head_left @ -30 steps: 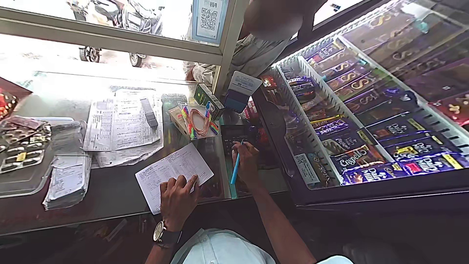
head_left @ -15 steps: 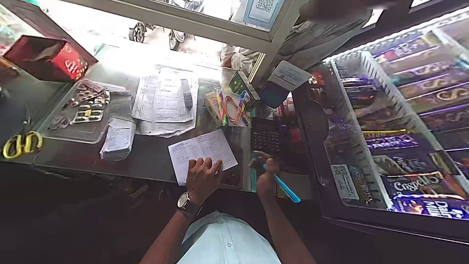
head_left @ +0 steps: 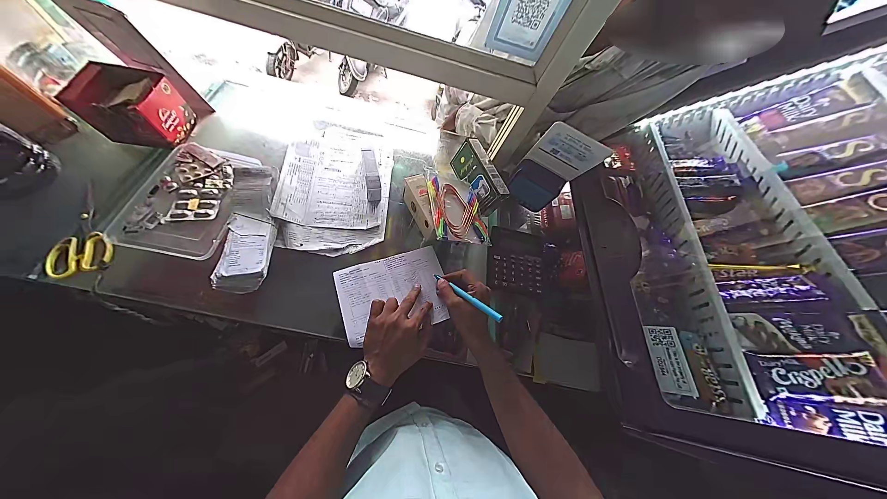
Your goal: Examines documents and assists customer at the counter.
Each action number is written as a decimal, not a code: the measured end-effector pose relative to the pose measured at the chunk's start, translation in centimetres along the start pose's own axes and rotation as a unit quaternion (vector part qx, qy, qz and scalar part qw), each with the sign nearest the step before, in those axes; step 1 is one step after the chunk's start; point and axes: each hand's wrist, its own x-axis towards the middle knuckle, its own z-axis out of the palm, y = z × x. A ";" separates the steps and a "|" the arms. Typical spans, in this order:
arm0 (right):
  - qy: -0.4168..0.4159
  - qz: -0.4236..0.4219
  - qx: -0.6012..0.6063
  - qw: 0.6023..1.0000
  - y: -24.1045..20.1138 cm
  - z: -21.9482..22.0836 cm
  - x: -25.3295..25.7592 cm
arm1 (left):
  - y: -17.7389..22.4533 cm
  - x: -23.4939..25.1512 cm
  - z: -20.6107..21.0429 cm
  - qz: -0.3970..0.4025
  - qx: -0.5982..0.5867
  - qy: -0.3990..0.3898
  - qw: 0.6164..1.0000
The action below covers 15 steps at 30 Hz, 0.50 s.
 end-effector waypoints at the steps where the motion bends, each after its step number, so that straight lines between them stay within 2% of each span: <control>1: 0.001 0.000 -0.003 1.000 -0.1 0.0 0.1 | 0.0 0.1 0.0 -0.001 0.001 0.002 1.000; 15: 0.001 -0.006 -0.021 1.000 0.0 0.0 0.2 | 0.1 -0.1 0.2 -0.013 0.005 0.014 1.000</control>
